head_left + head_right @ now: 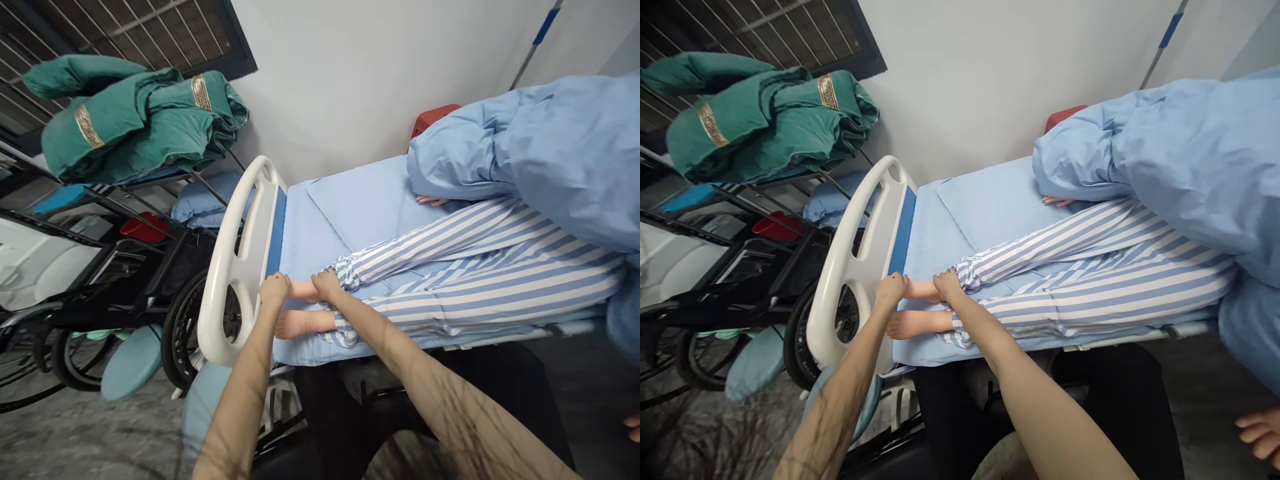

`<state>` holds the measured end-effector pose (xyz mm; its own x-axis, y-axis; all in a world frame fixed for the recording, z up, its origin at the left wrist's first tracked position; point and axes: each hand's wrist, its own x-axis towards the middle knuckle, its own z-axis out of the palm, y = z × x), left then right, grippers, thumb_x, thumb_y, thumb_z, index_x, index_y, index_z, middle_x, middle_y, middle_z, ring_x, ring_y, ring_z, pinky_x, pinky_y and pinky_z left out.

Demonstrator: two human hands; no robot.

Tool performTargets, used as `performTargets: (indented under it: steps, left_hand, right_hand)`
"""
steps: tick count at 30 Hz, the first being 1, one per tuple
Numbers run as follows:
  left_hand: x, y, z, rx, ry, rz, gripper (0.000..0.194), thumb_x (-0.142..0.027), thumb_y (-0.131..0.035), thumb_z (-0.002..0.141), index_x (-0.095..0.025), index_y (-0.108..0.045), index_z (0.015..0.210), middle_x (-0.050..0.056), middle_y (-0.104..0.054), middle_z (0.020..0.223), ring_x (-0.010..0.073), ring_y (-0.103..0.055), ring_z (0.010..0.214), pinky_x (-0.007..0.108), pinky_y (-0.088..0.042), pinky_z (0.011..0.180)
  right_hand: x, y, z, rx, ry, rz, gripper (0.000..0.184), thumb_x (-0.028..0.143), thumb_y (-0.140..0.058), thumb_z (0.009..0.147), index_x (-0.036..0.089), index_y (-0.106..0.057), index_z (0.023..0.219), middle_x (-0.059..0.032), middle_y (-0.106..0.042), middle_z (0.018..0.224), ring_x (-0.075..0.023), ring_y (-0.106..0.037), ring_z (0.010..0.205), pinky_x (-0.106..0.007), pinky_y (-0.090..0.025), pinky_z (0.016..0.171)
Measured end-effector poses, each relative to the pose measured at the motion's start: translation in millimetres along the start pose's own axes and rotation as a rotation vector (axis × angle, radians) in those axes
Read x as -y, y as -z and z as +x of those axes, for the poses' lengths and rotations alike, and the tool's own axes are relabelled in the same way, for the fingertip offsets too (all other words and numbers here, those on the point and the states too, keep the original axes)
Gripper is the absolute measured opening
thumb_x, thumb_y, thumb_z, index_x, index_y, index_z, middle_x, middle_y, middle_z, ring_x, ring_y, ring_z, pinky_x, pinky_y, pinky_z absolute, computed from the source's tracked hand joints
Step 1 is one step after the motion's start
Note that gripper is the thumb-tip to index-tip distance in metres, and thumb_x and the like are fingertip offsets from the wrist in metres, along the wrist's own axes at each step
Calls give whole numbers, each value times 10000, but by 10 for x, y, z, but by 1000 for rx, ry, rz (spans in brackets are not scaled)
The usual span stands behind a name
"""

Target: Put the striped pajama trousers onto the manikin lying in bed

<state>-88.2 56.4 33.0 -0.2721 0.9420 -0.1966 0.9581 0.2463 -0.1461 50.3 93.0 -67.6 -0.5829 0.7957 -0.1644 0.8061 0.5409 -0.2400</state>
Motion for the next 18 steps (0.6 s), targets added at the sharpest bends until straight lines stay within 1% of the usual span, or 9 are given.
performTargets:
  steps: [2,4,7,9,12,15,18]
  left_hand:
    - [-15,23,-64,-28,7,71,504,-271,-318,1030,-8,-703,1220,289,-732,1080,318,-707,1003,394,-477,824]
    - [-79,43,-81,-23,-25,126,479,-220,-329,1022,-25,-736,1182,276,-743,1032,307,-714,981,386,-475,800]
    - [-218,59,-11,53,21,176,478,-152,-332,1004,-15,-779,1106,277,-745,940,289,-721,903,354,-451,705]
    - [-282,55,76,92,45,200,479,-123,-335,994,9,-781,1108,288,-742,944,290,-731,899,341,-440,676]
    - [-285,27,222,113,-6,229,463,-101,-361,971,-15,-787,1129,293,-748,1020,300,-745,970,352,-481,730]
    - [-217,-15,351,107,-49,244,452,-148,-389,970,-76,-788,1169,272,-749,1118,315,-735,1057,380,-522,836]
    - [-141,-55,430,92,-33,208,454,-164,-395,967,-86,-764,1219,260,-742,1170,323,-723,1108,377,-518,876]
  right_hand:
    - [8,29,-27,0,-1,4,577,289,-840,801,100,-646,1310,-269,-703,1287,-304,-659,1214,-389,-366,1059]
    - [15,48,-45,-3,-3,10,571,266,-838,796,101,-651,1310,-271,-709,1274,-307,-663,1212,-395,-367,1057]
    - [19,56,-52,-12,-10,17,550,253,-826,803,106,-659,1305,-281,-711,1261,-313,-665,1213,-402,-369,1056]
    - [15,54,-43,-15,-10,21,520,256,-810,818,107,-666,1295,-280,-713,1258,-307,-669,1205,-398,-372,1056]
    - [4,41,-7,-5,-5,27,510,261,-806,822,102,-670,1288,-278,-713,1262,-303,-674,1194,-394,-371,1063]
    - [-12,16,42,15,-3,30,534,276,-822,809,95,-668,1287,-284,-711,1264,-314,-676,1191,-403,-366,1070]
    - [-26,-21,80,15,-3,25,572,303,-861,778,93,-672,1277,-287,-715,1251,-324,-676,1183,-405,-355,1077]
